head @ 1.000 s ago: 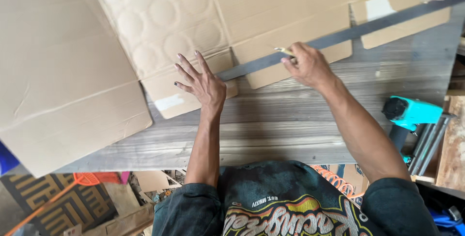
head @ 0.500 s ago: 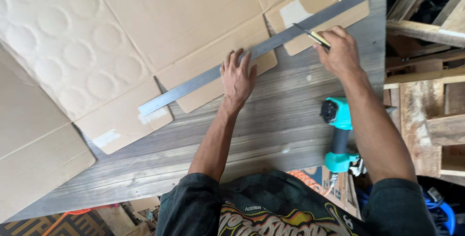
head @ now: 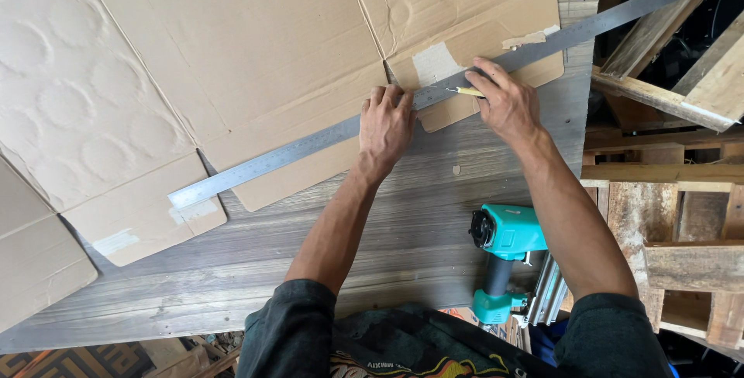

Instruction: The person uses a metal ruler and a utility knife to cut straight lines on a large piece of cardboard laid on a workbench. They repeatedly position the ruler, score the cardboard, and fold the cut sections to separate them.

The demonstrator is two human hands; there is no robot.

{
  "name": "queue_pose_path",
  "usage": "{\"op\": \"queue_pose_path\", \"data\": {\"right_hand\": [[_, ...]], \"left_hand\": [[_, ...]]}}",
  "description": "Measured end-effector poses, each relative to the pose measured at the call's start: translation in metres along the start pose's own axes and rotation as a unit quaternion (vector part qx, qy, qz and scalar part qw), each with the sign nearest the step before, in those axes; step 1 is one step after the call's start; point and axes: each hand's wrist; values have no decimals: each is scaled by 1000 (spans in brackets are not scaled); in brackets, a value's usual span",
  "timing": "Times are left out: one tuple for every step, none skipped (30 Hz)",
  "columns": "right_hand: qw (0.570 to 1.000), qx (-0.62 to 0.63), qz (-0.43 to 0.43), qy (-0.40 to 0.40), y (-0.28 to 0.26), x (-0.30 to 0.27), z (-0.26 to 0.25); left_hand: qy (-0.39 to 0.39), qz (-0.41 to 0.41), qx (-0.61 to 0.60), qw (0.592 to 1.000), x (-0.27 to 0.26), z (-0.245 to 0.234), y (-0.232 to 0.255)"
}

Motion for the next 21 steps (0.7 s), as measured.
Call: {"op": "queue_pose_path", "data": {"right_hand": [[1000, 2, -1, -3, 1, 2, -3], [1000, 5, -14, 5, 1, 4, -5], [1000, 9, -26, 11, 0, 5, -8], [1000, 11, -27, 8, 4, 4, -3], [999, -2, -30, 12, 9, 5, 0], [999, -16, -33, 16, 13, 5, 3], [999, -15, -35, 13, 15, 6, 3], [999, -16, -35, 17, 16, 8, 3], [999, -17, -35, 21, 17, 8, 4], [999, -15, -36, 19, 21, 8, 9], [999, -25, -41, 25, 26, 8, 13], [998, -35, -47, 31, 30, 7, 18], [998, -34, -46, 30, 31, 8, 18], [998, -35, -51, 32, 32, 9, 18], [997, -36, -57, 35, 33, 10, 19], [997, -35, -57, 35, 32, 11, 15], [997, -43, -59, 28, 31, 12, 12], [997, -51, -62, 20, 30, 14, 7], [996, -51, -63, 22, 28, 13, 4], [996, -58, -62, 13, 26, 12, 1], [996, -65, -61, 3, 24, 11, -3]], "left_hand": [[-2, -3, -1, 1000, 2, 0, 0], [3, 2, -9, 1000, 3, 0, -1], [7, 7, -17, 1000, 3, 0, -2], [4, 4, -18, 1000, 1, -4, 0], [13, 4, -23, 1000, 1, -8, 2], [21, 3, -29, 999, 1, -13, 3], [20, 0, -29, 999, 2, -12, 3], [18, -3, -34, 999, 3, -12, 2], [16, -6, -38, 999, 4, -12, 1], [14, -8, -38, 999, 3, -10, 0], [22, -7, -38, 999, 5, -9, 0], [30, -5, -39, 999, 6, -8, -1], [28, -5, -39, 999, 7, -6, -1], [28, -7, -41, 999, 7, -4, -1], [29, -9, -42, 999, 7, -3, -2], [28, -9, -41, 999, 6, -4, -1], [24, -9, -51, 998, 6, -6, -1], [19, -8, -62, 998, 5, -8, -2], [21, -8, -61, 998, 4, -11, -1], [21, -5, -68, 997, 2, -13, 0], [21, -2, -76, 997, 0, -16, 1]]}}
Point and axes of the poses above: each hand's wrist, its own x-axis towards the middle knuckle, its own z-axis out of the palm, y = z × x, and after that the axes turned 14 degrees about -y, right-handed
